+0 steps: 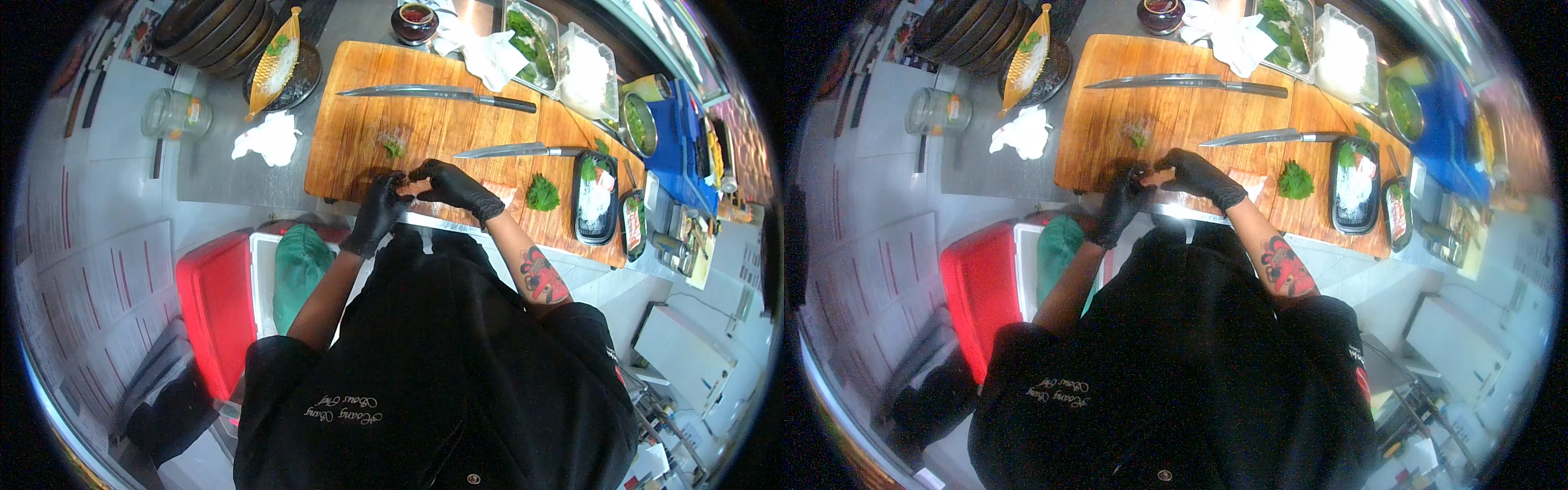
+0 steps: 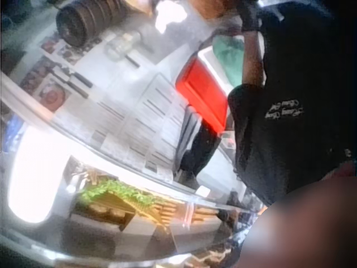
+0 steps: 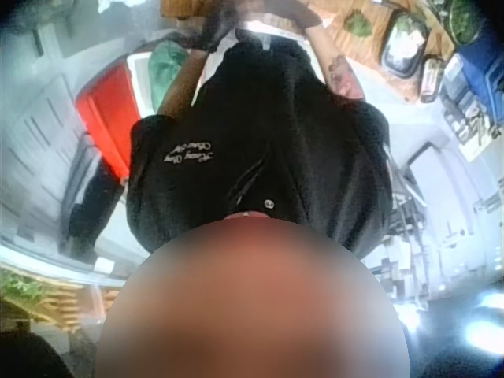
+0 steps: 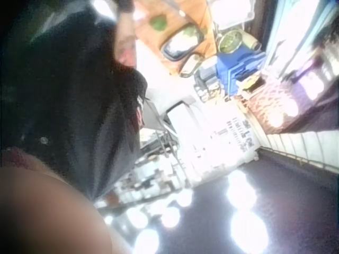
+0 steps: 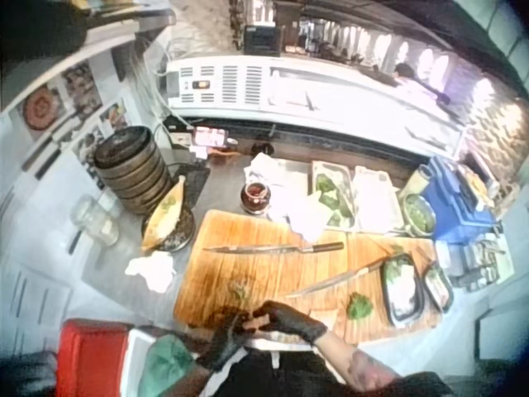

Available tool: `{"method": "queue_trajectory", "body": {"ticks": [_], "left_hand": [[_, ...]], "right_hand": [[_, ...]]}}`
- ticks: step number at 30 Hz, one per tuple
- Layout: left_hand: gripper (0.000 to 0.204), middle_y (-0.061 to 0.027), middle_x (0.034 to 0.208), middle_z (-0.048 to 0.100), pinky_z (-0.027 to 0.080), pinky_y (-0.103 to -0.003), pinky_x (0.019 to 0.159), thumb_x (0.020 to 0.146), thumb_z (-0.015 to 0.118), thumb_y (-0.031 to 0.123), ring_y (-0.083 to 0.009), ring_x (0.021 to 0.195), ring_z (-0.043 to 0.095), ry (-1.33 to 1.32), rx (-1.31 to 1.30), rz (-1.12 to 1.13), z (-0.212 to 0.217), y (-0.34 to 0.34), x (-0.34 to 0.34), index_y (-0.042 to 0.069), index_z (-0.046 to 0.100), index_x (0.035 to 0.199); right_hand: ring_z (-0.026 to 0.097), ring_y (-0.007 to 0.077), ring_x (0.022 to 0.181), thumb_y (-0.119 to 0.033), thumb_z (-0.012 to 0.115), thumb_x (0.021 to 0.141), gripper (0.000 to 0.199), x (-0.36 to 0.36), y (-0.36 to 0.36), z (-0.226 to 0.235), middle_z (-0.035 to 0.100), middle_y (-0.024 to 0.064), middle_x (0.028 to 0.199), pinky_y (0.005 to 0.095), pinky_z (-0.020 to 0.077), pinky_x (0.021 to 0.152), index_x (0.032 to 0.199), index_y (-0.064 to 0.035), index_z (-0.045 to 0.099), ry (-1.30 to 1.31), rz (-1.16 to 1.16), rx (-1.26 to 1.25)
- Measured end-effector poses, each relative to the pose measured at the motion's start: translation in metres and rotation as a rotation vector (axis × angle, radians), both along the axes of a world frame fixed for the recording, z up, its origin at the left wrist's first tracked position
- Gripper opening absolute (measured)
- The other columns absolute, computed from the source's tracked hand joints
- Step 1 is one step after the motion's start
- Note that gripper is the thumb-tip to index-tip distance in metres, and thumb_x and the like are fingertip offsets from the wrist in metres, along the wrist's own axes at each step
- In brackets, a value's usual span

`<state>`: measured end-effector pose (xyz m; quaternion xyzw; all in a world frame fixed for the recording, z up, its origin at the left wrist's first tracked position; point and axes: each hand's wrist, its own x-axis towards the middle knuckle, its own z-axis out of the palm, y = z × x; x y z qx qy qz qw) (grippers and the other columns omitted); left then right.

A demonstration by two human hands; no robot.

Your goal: The person assembles sushi by placing shredded white garnish and green leaves into black trays, then arranging sliced raw fish on top. The person handles the trays and ingredients by hand, completing multiple sushi trays.

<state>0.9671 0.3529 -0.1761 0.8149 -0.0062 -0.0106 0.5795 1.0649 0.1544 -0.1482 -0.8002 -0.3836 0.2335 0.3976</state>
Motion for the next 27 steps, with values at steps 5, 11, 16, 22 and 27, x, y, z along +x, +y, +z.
{"method": "queue_trajectory", "body": {"ticks": [5, 11, 16, 22, 27], "left_hand": [[0.031, -0.0188, 0.105, 0.065, 0.050, -0.042, 0.088, 0.086, 0.070, 0.011, -0.0361, 0.103, 0.063, -0.079, 0.099, 0.032, 0.012, -0.001, -0.001, -0.001, 0.061, 0.114], [0.037, -0.0187, 0.116, 0.062, 0.049, -0.042, 0.092, 0.086, 0.070, 0.010, -0.0366, 0.107, 0.061, -0.137, 0.152, 0.144, -0.033, 0.016, -0.011, 0.000, 0.059, 0.120], [0.041, -0.0190, 0.118, 0.060, 0.050, -0.041, 0.091, 0.085, 0.071, 0.006, -0.0367, 0.105, 0.061, -0.232, 0.273, 0.055, 0.008, 0.000, -0.011, 0.001, 0.057, 0.124], [0.040, -0.0180, 0.112, 0.061, 0.051, -0.039, 0.088, 0.082, 0.073, 0.007, -0.0341, 0.103, 0.062, 0.170, -0.586, 0.093, -0.073, 0.001, 0.012, 0.001, 0.059, 0.119], [0.029, -0.0128, 0.104, 0.064, 0.051, -0.037, 0.086, 0.087, 0.067, 0.010, -0.0277, 0.098, 0.063, 0.315, -0.732, 0.093, -0.008, 0.005, 0.020, 0.001, 0.062, 0.114]], "right_hand": [[0.065, 0.0328, 0.102, -0.020, 0.080, 0.079, 0.049, 0.005, -0.002, -0.008, 0.066, 0.0179, 0.111, 0.0369, 0.0519, 0.088, 0.121, -0.0039, 0.063, 0.005, -0.170, -0.003], [0.062, 0.0386, 0.107, -0.036, 0.075, 0.082, 0.060, -0.018, 0.000, 0.022, 0.059, 0.0189, 0.120, 0.0434, 0.0525, 0.087, 0.130, -0.0062, 0.056, -0.043, -0.230, -0.088], [0.061, 0.0379, 0.105, -0.016, 0.078, 0.076, 0.063, -0.017, 0.003, -0.012, 0.058, 0.0199, 0.116, 0.0422, 0.0533, 0.085, 0.133, -0.0065, 0.053, -0.163, -0.233, -0.101], [0.062, 0.0396, 0.100, -0.017, 0.076, 0.077, 0.050, -0.003, 0.015, -0.022, 0.062, 0.0201, 0.108, 0.0416, 0.0513, 0.086, 0.123, -0.0048, 0.061, -0.111, -0.171, -0.025], [0.062, 0.0390, 0.100, -0.020, 0.076, 0.077, 0.048, 0.006, 0.016, -0.029, 0.064, 0.0210, 0.106, 0.0428, 0.0510, 0.086, 0.121, -0.0053, 0.061, -0.115, -0.159, -0.084]]}}
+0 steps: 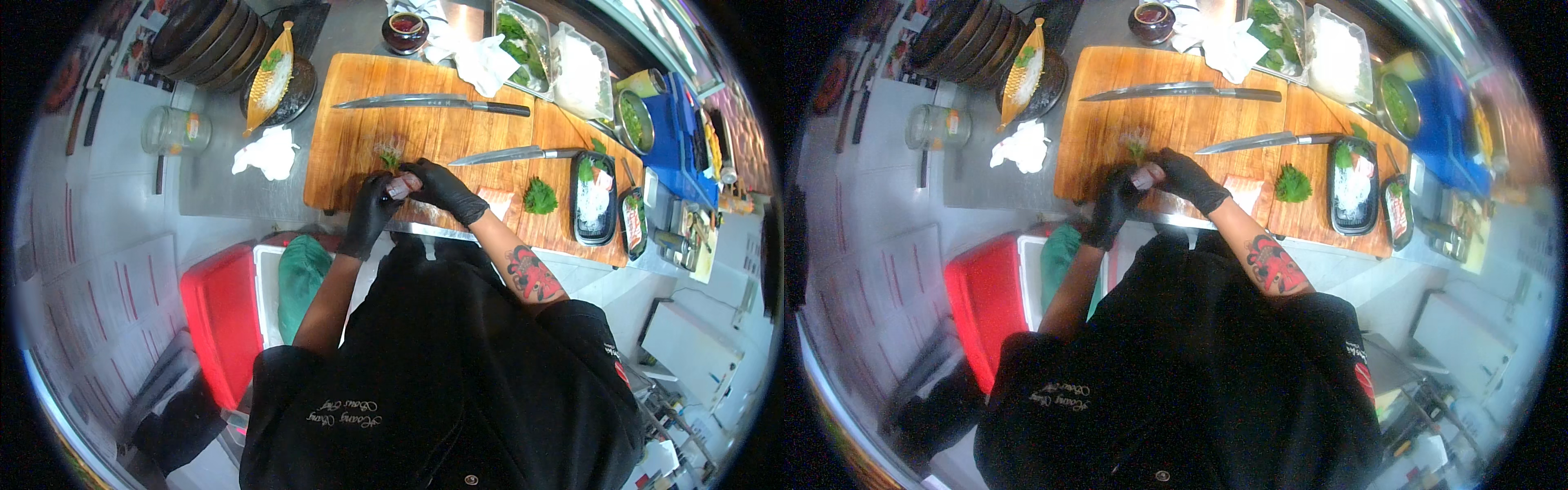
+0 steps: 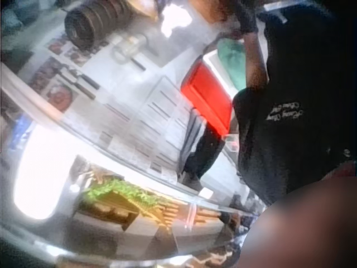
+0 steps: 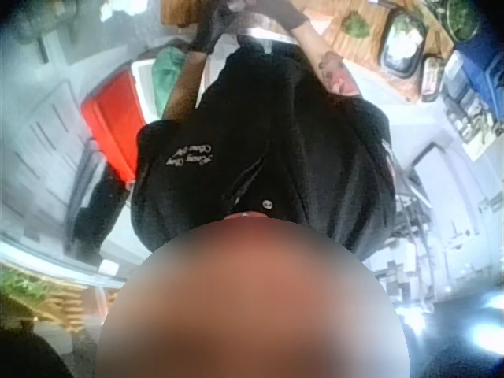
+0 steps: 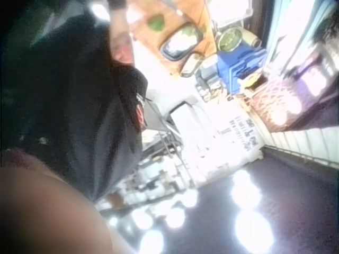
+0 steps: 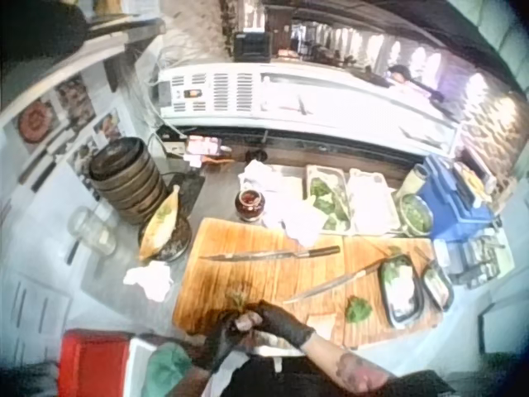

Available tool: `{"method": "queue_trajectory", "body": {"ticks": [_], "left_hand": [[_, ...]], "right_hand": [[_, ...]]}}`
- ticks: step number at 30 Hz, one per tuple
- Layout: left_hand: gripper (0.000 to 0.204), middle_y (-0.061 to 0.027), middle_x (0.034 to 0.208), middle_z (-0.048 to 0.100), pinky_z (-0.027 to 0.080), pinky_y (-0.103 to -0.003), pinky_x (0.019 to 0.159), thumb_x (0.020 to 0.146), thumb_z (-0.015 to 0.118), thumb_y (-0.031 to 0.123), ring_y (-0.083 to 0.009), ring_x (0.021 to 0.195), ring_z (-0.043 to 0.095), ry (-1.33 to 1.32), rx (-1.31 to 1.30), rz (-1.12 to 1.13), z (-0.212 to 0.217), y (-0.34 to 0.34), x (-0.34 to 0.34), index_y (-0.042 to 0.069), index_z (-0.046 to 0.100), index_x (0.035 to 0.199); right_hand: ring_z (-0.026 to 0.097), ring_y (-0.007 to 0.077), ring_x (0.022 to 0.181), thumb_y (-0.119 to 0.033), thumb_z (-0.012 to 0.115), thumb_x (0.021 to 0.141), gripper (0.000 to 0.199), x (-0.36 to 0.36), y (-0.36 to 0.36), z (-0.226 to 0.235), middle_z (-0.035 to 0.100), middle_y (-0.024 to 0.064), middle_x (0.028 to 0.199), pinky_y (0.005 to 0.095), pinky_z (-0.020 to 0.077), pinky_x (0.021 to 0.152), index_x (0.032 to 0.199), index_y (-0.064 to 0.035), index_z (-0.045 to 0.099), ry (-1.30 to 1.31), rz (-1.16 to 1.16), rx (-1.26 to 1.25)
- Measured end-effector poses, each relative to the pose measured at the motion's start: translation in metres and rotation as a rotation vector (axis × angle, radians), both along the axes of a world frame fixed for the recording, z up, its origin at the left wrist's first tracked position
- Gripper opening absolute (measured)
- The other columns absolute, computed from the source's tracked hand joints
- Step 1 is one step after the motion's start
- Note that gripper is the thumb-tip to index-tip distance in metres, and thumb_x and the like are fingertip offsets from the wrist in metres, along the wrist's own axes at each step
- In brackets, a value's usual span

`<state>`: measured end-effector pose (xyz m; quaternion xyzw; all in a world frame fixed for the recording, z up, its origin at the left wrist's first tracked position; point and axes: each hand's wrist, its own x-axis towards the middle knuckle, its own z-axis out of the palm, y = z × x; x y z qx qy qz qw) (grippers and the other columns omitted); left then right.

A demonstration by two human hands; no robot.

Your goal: The person assembles sushi by placing shredded white garnish and green leaves into black trays, then arranging sliced raw fish on top. The person handles the trays and ingredients by hand, completing multiple sushi trays.

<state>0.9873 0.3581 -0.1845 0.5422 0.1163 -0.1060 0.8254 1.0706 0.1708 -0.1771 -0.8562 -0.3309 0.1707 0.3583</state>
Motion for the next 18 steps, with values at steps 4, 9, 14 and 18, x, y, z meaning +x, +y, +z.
{"method": "queue_trajectory", "body": {"ticks": [4, 9, 14, 18], "left_hand": [[0.022, -0.0086, 0.098, 0.066, 0.051, -0.035, 0.084, 0.092, 0.062, 0.013, -0.0227, 0.094, 0.063, 0.092, -0.176, 0.069, 0.015, -0.002, 0.005, 0.001, 0.065, 0.110], [0.019, -0.0033, 0.087, 0.063, 0.050, -0.033, 0.077, 0.096, 0.056, 0.018, -0.0177, 0.082, 0.061, 0.081, -0.147, 0.082, -0.007, 0.000, 0.005, 0.001, 0.065, 0.099], [0.015, -0.0130, 0.080, 0.061, 0.050, -0.038, 0.074, 0.082, 0.069, 0.005, -0.0260, 0.082, 0.062, -0.348, 0.977, -0.098, -0.031, 0.012, 0.003, 0.003, 0.067, 0.097], [0.026, -0.0171, 0.094, 0.065, 0.051, -0.040, 0.076, 0.080, 0.075, 0.010, -0.0319, 0.087, 0.066, -0.378, 1.089, -0.130, 0.023, -0.008, 0.010, 0.002, 0.069, 0.104]], "right_hand": [[0.062, 0.0382, 0.101, -0.017, 0.075, 0.076, 0.046, -0.001, 0.012, -0.003, 0.064, 0.0211, 0.106, 0.0430, 0.0509, 0.087, 0.118, -0.0057, 0.063, 0.086, -0.053, -0.084], [0.063, 0.0394, 0.094, -0.015, 0.068, 0.081, 0.034, -0.002, 0.016, 0.017, 0.064, 0.0204, 0.104, 0.0439, 0.0524, 0.078, 0.113, -0.0059, 0.062, -0.016, 0.019, 0.360], [0.063, 0.0395, 0.091, -0.023, 0.066, 0.086, 0.027, 0.001, 0.012, 0.024, 0.060, 0.0204, 0.102, 0.0432, 0.0528, 0.075, 0.107, -0.0060, 0.061, 0.139, -0.027, 0.139], [0.063, 0.0391, 0.091, -0.025, 0.066, 0.087, 0.027, 0.001, 0.002, -0.012, 0.060, 0.0198, 0.101, 0.0444, 0.0525, 0.077, 0.104, -0.0057, 0.061, 0.272, -0.081, 0.337]]}}
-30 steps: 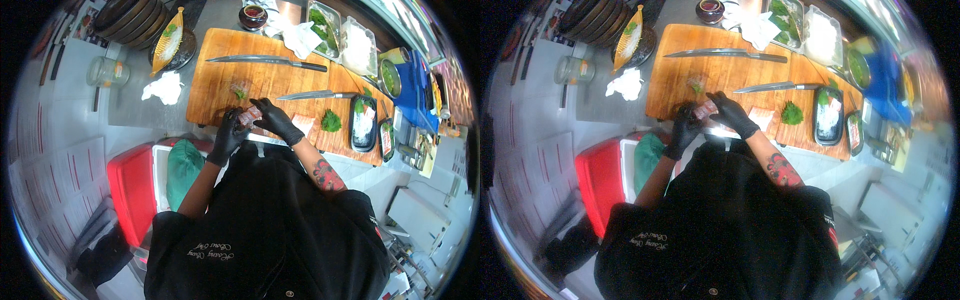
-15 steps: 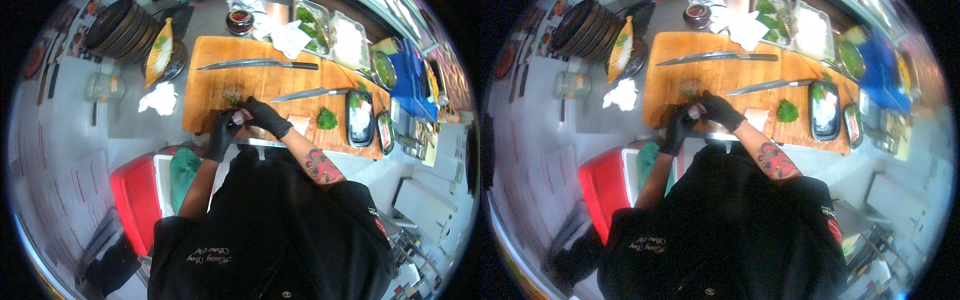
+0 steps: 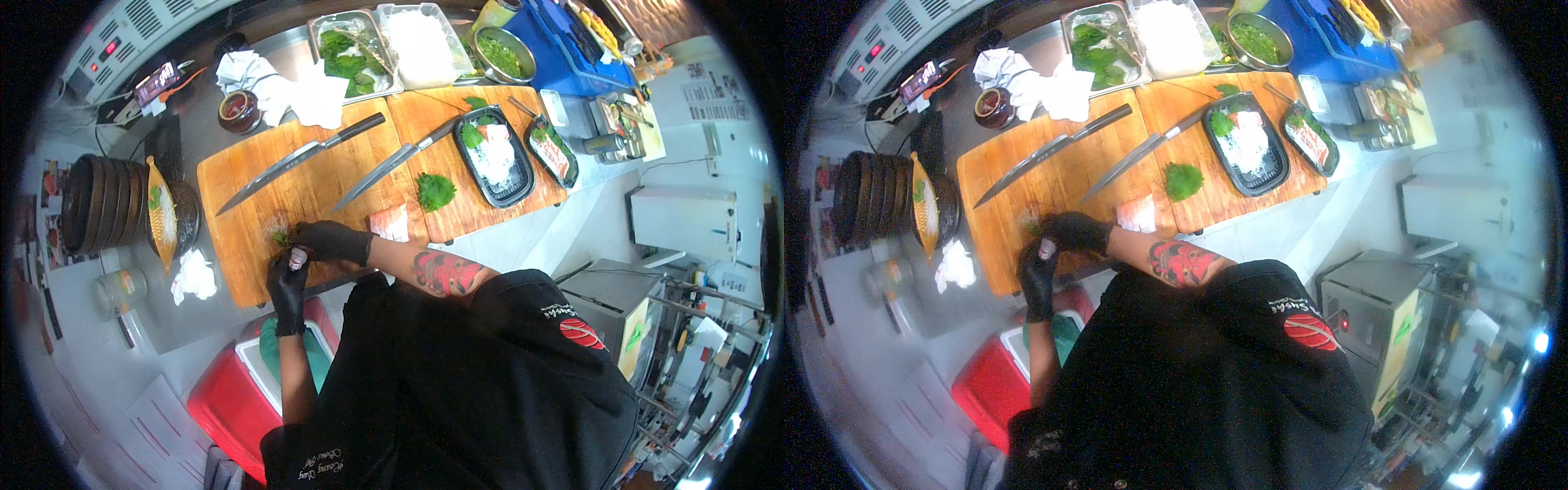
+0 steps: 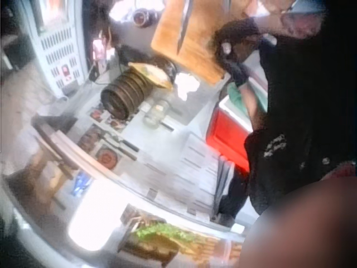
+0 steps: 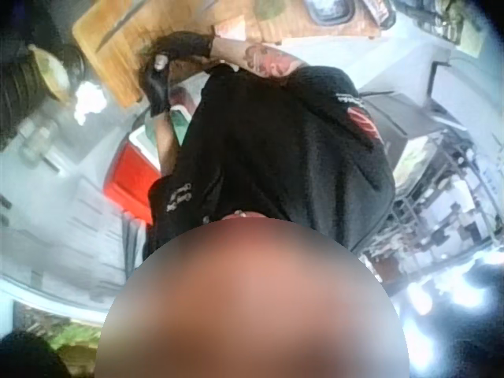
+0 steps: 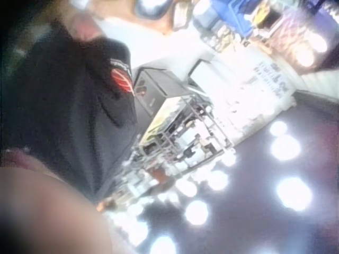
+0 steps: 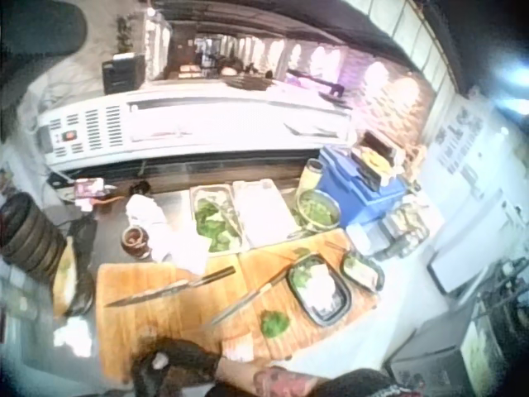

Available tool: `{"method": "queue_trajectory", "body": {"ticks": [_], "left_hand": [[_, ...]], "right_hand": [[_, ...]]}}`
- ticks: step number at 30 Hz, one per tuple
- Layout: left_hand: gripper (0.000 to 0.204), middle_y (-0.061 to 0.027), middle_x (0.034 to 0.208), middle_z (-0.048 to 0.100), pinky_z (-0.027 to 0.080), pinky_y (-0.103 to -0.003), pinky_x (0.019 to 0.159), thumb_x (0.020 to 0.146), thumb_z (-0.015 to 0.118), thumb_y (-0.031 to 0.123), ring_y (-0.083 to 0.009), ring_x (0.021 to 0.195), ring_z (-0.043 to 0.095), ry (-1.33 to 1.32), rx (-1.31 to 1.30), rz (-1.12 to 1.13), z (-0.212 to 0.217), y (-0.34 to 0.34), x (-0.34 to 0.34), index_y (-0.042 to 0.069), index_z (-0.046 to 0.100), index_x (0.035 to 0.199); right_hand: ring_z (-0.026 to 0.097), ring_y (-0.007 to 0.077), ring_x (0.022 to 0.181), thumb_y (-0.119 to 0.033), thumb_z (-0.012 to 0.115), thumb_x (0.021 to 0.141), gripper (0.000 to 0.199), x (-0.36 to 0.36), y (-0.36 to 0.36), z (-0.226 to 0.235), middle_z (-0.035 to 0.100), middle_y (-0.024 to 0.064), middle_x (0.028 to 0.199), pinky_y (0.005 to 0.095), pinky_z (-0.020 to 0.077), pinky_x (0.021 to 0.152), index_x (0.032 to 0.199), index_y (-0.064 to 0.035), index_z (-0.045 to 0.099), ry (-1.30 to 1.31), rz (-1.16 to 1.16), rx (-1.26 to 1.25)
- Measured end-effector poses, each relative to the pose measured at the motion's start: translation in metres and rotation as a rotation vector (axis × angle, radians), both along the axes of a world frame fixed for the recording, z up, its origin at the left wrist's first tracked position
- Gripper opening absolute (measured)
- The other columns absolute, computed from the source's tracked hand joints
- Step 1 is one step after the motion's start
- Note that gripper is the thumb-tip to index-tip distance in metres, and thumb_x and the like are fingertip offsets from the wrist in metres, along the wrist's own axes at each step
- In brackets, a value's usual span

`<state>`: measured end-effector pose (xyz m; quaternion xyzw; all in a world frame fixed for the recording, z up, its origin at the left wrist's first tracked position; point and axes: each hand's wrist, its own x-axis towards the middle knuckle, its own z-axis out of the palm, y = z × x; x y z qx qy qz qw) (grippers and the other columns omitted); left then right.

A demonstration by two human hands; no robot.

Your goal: The person assembles sushi by placing shredded white garnish and green leaves into black trays, then arranging sliced raw fish on top. The person handles the trays and ingredients by hand, completing multiple sushi trays.

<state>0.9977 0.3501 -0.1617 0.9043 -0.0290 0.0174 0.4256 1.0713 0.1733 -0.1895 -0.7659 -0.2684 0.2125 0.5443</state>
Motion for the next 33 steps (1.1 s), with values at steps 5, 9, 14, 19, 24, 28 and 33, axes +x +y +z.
{"method": "queue_trajectory", "body": {"ticks": [5, 9, 14, 19, 24, 28, 33], "left_hand": [[0.034, -0.0190, 0.099, 0.066, 0.051, -0.041, 0.080, 0.076, 0.078, 0.006, -0.0340, 0.090, 0.065, 0.005, -0.022, -0.044, 0.067, -0.054, 0.035, 0.001, 0.068, 0.109], [0.035, -0.0183, 0.103, 0.066, 0.050, -0.039, 0.085, 0.078, 0.075, 0.002, -0.0336, 0.098, 0.063, -0.020, -0.153, -0.253, 0.074, -0.155, 0.084, 0.000, 0.067, 0.113], [0.027, -0.0140, 0.088, 0.064, 0.049, -0.037, 0.080, 0.077, 0.071, 0.000, -0.0299, 0.087, 0.062, -0.051, -0.215, -0.459, 0.052, -0.323, 0.125, 0.001, 0.069, 0.104], [0.027, -0.0096, 0.108, 0.069, 0.051, -0.035, 0.089, 0.086, 0.069, 0.003, -0.0221, 0.100, 0.065, 0.075, -0.483, -0.416, 0.031, -0.409, 0.128, 0.000, 0.065, 0.113], [0.032, -0.0103, 0.108, 0.066, 0.052, -0.033, 0.085, 0.082, 0.071, -0.002, -0.0202, 0.098, 0.063, 0.161, -0.419, -0.334, 0.012, -0.417, 0.126, -0.002, 0.064, 0.113], [0.037, -0.0156, 0.116, 0.063, 0.050, -0.033, 0.092, 0.081, 0.072, -0.002, -0.0252, 0.107, 0.063, 0.243, -0.441, -0.247, 0.030, -0.437, 0.125, -0.002, 0.065, 0.117], [0.047, -0.0131, 0.121, 0.062, 0.047, -0.033, 0.095, 0.085, 0.071, 0.005, -0.0216, 0.110, 0.060, 0.205, -0.378, -0.258, 0.030, -0.456, 0.125, 0.000, 0.056, 0.129]], "right_hand": [[0.063, 0.0387, 0.095, -0.020, 0.068, 0.084, 0.027, 0.018, -0.052, 0.044, 0.062, 0.0183, 0.100, 0.0455, 0.0514, 0.080, 0.106, -0.0055, 0.062, -0.244, -0.040, -0.111], [0.062, 0.0371, 0.099, -0.013, 0.070, 0.082, 0.034, 0.033, -0.177, 0.075, 0.063, 0.0181, 0.103, 0.0434, 0.0511, 0.082, 0.114, -0.0054, 0.063, -0.307, -0.220, 0.005], [0.063, 0.0357, 0.102, -0.009, 0.071, 0.081, 0.043, 0.027, -0.343, 0.099, 0.062, 0.0193, 0.110, 0.0409, 0.0502, 0.087, 0.123, -0.0052, 0.061, -0.369, -0.423, -0.269], [0.062, 0.0366, 0.102, -0.010, 0.073, 0.080, 0.044, 0.037, -0.419, 0.058, 0.062, 0.0195, 0.112, 0.0417, 0.0501, 0.088, 0.122, -0.0046, 0.060, -0.309, -0.404, -0.305], [0.061, 0.0384, 0.105, -0.013, 0.071, 0.082, 0.044, 0.042, -0.431, 0.037, 0.061, 0.0203, 0.117, 0.0430, 0.0502, 0.089, 0.123, -0.0039, 0.059, -0.320, -0.361, -0.282], [0.060, 0.0381, 0.108, -0.013, 0.069, 0.082, 0.046, 0.038, -0.442, 0.055, 0.060, 0.0200, 0.120, 0.0440, 0.0497, 0.090, 0.125, -0.0042, 0.057, -0.288, -0.406, -0.296], [0.059, 0.0389, 0.110, -0.008, 0.066, 0.082, 0.042, 0.036, -0.450, 0.043, 0.060, 0.0202, 0.118, 0.0436, 0.0478, 0.093, 0.123, -0.0023, 0.057, -0.392, -0.480, -0.329]]}}
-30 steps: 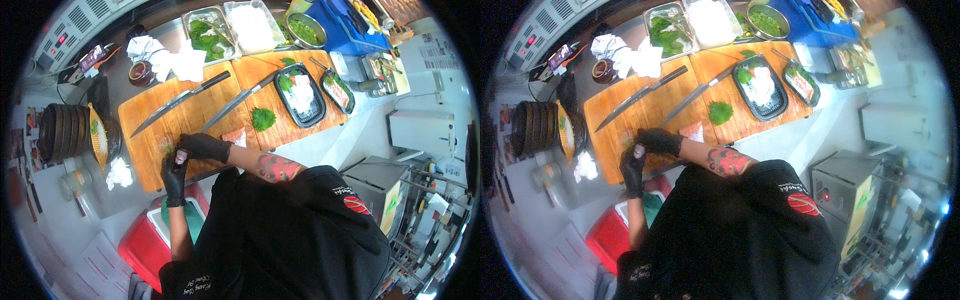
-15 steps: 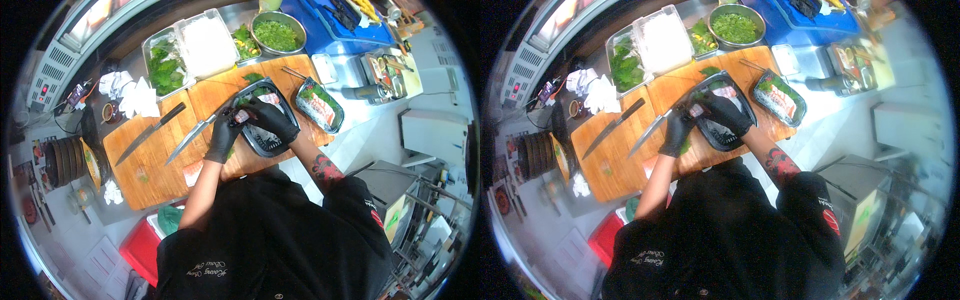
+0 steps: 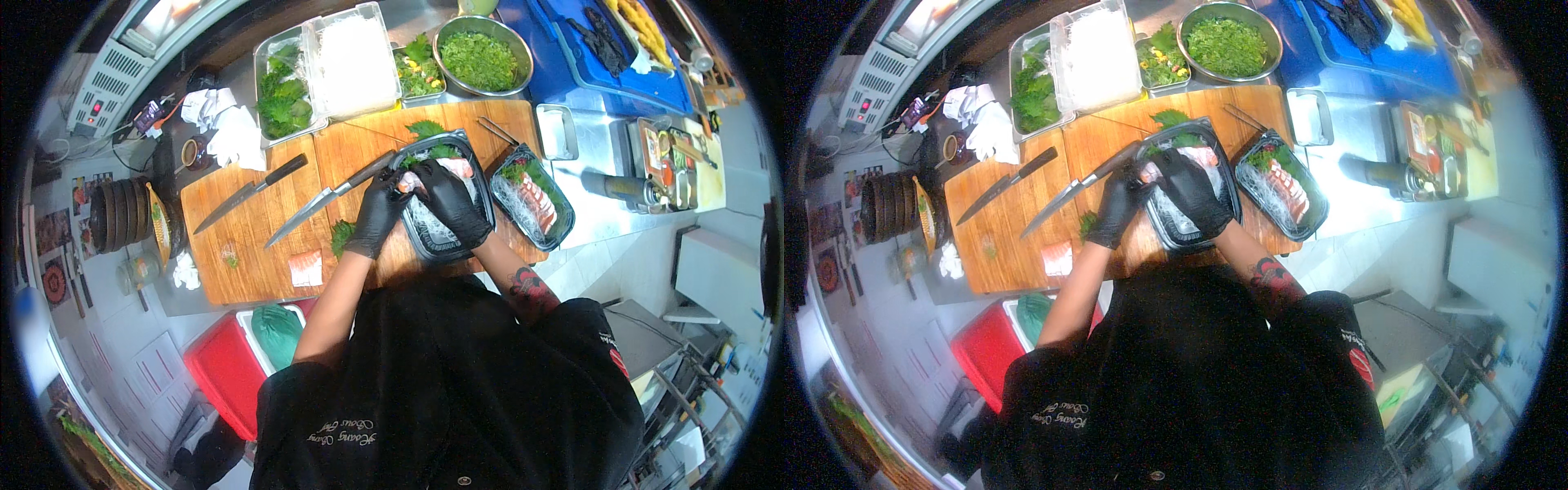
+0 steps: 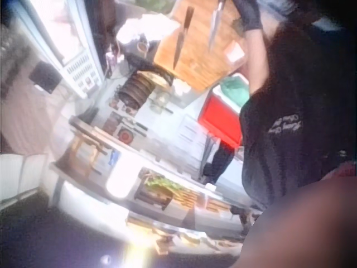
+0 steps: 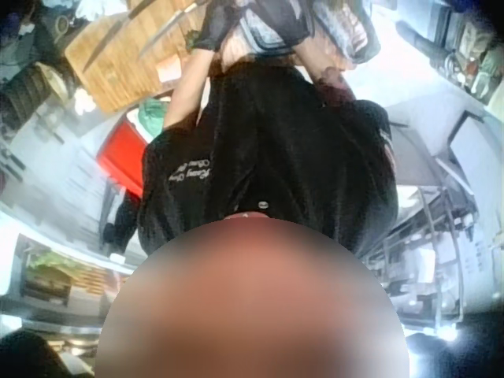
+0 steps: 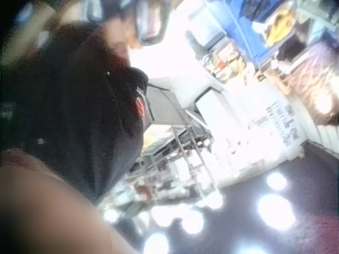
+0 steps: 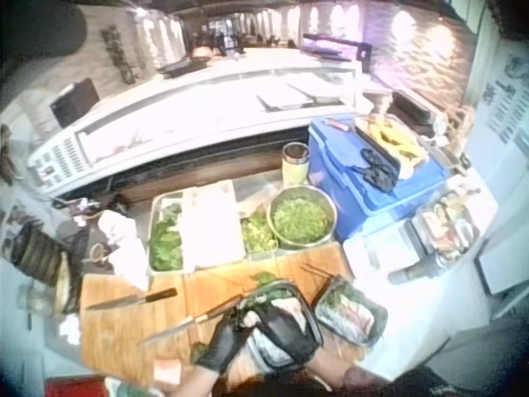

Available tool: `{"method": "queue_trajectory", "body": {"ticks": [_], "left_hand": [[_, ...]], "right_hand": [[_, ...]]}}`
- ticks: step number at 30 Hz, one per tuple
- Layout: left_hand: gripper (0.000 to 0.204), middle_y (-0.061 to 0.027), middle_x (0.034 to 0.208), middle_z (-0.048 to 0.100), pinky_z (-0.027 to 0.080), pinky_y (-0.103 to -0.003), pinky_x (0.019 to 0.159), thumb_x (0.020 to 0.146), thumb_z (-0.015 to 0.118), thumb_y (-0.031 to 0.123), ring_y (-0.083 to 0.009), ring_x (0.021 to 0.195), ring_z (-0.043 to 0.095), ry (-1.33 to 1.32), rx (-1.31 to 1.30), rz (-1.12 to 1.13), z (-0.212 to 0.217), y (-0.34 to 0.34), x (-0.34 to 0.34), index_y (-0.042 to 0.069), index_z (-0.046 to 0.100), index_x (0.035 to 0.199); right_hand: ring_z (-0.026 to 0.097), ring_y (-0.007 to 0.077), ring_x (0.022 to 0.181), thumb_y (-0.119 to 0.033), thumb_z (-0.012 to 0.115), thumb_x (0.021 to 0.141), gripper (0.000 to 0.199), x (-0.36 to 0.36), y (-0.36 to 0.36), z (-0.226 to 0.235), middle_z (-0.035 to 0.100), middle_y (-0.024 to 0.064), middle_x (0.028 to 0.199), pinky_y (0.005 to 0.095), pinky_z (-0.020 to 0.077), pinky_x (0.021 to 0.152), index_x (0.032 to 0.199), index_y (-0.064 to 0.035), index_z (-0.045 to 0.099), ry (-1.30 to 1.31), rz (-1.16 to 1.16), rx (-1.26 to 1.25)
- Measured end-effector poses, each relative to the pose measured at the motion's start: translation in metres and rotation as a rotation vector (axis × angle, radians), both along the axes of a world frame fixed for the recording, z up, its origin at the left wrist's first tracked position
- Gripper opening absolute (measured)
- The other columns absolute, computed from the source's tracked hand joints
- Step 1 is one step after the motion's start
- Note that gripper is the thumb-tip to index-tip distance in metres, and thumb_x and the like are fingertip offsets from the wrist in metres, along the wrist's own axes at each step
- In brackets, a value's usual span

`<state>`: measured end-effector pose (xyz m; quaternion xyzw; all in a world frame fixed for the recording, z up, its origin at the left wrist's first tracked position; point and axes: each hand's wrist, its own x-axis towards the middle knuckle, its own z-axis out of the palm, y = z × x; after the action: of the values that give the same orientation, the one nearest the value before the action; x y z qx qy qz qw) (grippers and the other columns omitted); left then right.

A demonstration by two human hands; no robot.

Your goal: The person assembles sushi by placing shredded white garnish and green leaves into black trays, then arranging sliced raw fish on top. The person handles the trays and ingredients by hand, completing multiple sushi trays.

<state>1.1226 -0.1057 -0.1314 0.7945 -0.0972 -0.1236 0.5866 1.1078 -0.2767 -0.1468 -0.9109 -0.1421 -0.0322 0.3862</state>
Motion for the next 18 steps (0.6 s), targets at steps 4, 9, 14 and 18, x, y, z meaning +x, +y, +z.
{"method": "queue_trajectory", "body": {"ticks": [4, 9, 14, 18], "left_hand": [[0.046, -0.0136, 0.122, 0.062, 0.046, -0.036, 0.096, 0.089, 0.067, 0.012, -0.0239, 0.111, 0.059, 0.002, 0.062, -0.071, -0.007, -0.001, 0.004, 0.001, 0.054, 0.131], [0.041, -0.0172, 0.120, 0.063, 0.046, -0.036, 0.096, 0.089, 0.066, 0.014, -0.0280, 0.112, 0.060, -0.183, 0.222, -0.160, -0.011, -0.001, 0.008, 0.000, 0.057, 0.126], [0.037, -0.0199, 0.117, 0.064, 0.048, -0.038, 0.094, 0.086, 0.068, 0.013, -0.0307, 0.108, 0.062, -0.006, 0.169, -0.164, -0.003, -0.004, 0.013, -0.001, 0.060, 0.120], [0.035, -0.0218, 0.105, 0.069, 0.053, -0.036, 0.084, 0.082, 0.070, 0.008, -0.0298, 0.096, 0.069, -0.055, 0.222, -0.192, -0.007, -0.004, 0.020, -0.002, 0.066, 0.116]], "right_hand": [[0.054, 0.0380, 0.116, -0.015, 0.058, 0.090, 0.043, -0.008, -0.012, 0.000, 0.056, 0.0213, 0.121, 0.0445, 0.0439, 0.098, 0.131, -0.0032, 0.052, 0.084, -0.055, 0.017], [0.057, 0.0370, 0.110, -0.018, 0.061, 0.091, 0.038, -0.025, -0.024, -0.002, 0.059, 0.0194, 0.117, 0.0446, 0.0454, 0.095, 0.126, -0.0035, 0.055, -0.014, -0.140, 0.184], [0.063, 0.0355, 0.092, -0.021, 0.072, 0.084, 0.028, -0.053, -0.041, -0.016, 0.065, 0.0164, 0.101, 0.0442, 0.0502, 0.082, 0.106, -0.0044, 0.066, -0.007, -0.094, -0.058], [0.063, 0.0342, 0.091, -0.021, 0.068, 0.086, 0.026, -0.058, -0.034, -0.041, 0.065, 0.0155, 0.099, 0.0451, 0.0507, 0.079, 0.106, -0.0056, 0.067, -0.081, -0.139, -0.114]]}}
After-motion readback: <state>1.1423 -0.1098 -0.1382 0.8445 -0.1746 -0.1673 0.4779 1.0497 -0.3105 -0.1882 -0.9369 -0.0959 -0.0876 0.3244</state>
